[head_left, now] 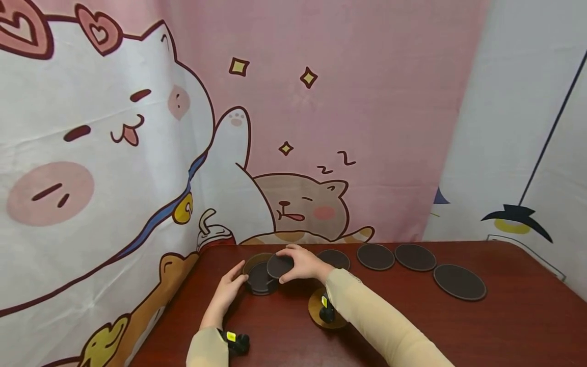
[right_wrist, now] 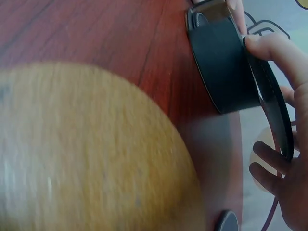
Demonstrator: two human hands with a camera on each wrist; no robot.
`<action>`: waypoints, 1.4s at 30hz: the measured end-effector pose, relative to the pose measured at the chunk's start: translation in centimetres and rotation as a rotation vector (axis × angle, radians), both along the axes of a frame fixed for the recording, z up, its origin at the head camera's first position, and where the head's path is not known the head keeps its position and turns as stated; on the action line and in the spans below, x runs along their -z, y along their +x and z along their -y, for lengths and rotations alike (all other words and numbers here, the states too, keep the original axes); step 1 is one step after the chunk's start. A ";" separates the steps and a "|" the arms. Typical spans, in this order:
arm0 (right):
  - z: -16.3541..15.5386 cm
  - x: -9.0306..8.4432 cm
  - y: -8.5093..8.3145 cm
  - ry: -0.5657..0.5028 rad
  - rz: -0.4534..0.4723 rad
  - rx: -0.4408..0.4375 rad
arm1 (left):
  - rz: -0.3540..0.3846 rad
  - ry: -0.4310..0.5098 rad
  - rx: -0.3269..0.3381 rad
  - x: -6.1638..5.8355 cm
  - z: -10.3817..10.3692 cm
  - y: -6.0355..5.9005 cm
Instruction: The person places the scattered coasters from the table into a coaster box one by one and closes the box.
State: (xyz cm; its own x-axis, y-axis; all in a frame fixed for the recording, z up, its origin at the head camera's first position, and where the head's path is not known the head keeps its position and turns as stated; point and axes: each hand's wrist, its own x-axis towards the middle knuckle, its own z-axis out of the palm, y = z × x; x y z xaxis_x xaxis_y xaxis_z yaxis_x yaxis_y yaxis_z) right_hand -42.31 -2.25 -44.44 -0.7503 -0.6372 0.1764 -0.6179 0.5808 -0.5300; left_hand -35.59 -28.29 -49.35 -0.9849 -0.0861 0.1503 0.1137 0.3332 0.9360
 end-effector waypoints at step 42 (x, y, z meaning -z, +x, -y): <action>3.2 0.5 1.6 0.095 -0.068 -0.102 | 0.003 0.018 -0.005 0.2 0.1 -0.3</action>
State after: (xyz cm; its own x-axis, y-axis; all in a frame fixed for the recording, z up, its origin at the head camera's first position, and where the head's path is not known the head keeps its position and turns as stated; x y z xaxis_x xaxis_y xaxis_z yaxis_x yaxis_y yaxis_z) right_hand -40.76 -5.48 -44.95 -0.6695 -0.7254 0.1601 -0.7086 0.5589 -0.4307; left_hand -35.89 -28.41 -49.58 -0.9849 -0.0937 0.1455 0.1090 0.3172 0.9421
